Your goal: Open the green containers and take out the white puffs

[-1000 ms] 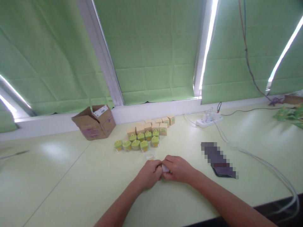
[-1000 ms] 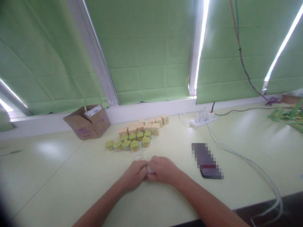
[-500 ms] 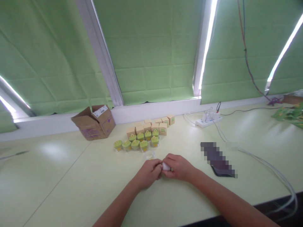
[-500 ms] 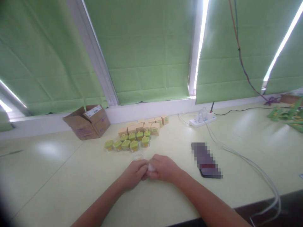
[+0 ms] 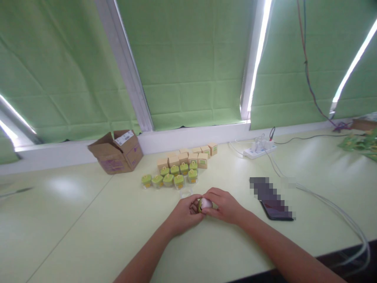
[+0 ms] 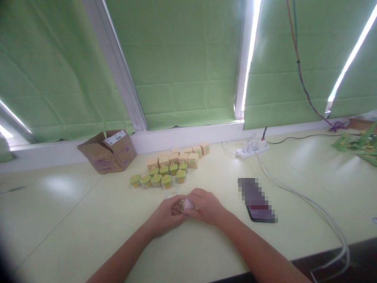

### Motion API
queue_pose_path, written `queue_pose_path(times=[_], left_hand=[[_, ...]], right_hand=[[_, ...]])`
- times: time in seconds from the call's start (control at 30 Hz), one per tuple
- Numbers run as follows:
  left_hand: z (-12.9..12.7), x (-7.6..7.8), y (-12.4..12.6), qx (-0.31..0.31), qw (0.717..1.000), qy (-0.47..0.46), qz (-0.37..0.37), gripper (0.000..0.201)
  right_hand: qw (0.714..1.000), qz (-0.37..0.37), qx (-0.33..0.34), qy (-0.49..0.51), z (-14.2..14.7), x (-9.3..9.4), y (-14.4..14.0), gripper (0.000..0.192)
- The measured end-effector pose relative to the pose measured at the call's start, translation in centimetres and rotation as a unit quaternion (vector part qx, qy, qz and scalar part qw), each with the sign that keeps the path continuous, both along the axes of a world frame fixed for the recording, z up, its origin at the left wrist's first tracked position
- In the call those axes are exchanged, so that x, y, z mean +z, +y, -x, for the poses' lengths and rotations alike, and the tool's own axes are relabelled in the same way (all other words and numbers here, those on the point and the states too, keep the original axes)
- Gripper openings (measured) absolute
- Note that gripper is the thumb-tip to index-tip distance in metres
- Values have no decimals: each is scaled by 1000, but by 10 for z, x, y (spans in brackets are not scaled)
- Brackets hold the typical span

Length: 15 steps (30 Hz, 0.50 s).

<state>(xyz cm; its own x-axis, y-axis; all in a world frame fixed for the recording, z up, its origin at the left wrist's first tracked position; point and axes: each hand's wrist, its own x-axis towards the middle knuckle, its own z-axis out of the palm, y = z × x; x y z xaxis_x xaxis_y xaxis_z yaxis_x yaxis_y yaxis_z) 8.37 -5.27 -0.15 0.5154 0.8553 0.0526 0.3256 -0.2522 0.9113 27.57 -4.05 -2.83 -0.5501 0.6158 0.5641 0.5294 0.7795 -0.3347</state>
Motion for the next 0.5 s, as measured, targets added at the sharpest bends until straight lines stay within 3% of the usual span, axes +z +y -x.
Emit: queue_pose_path(times=[0.27, 0.5], left_hand=[[1, 4, -1, 12, 999, 37, -37, 29], [2, 1, 0, 25, 995, 69, -60, 29]], right_hand=[[1000, -23, -1, 7, 2, 1, -1, 29], [996, 23, 2, 89, 2, 2, -3, 27]])
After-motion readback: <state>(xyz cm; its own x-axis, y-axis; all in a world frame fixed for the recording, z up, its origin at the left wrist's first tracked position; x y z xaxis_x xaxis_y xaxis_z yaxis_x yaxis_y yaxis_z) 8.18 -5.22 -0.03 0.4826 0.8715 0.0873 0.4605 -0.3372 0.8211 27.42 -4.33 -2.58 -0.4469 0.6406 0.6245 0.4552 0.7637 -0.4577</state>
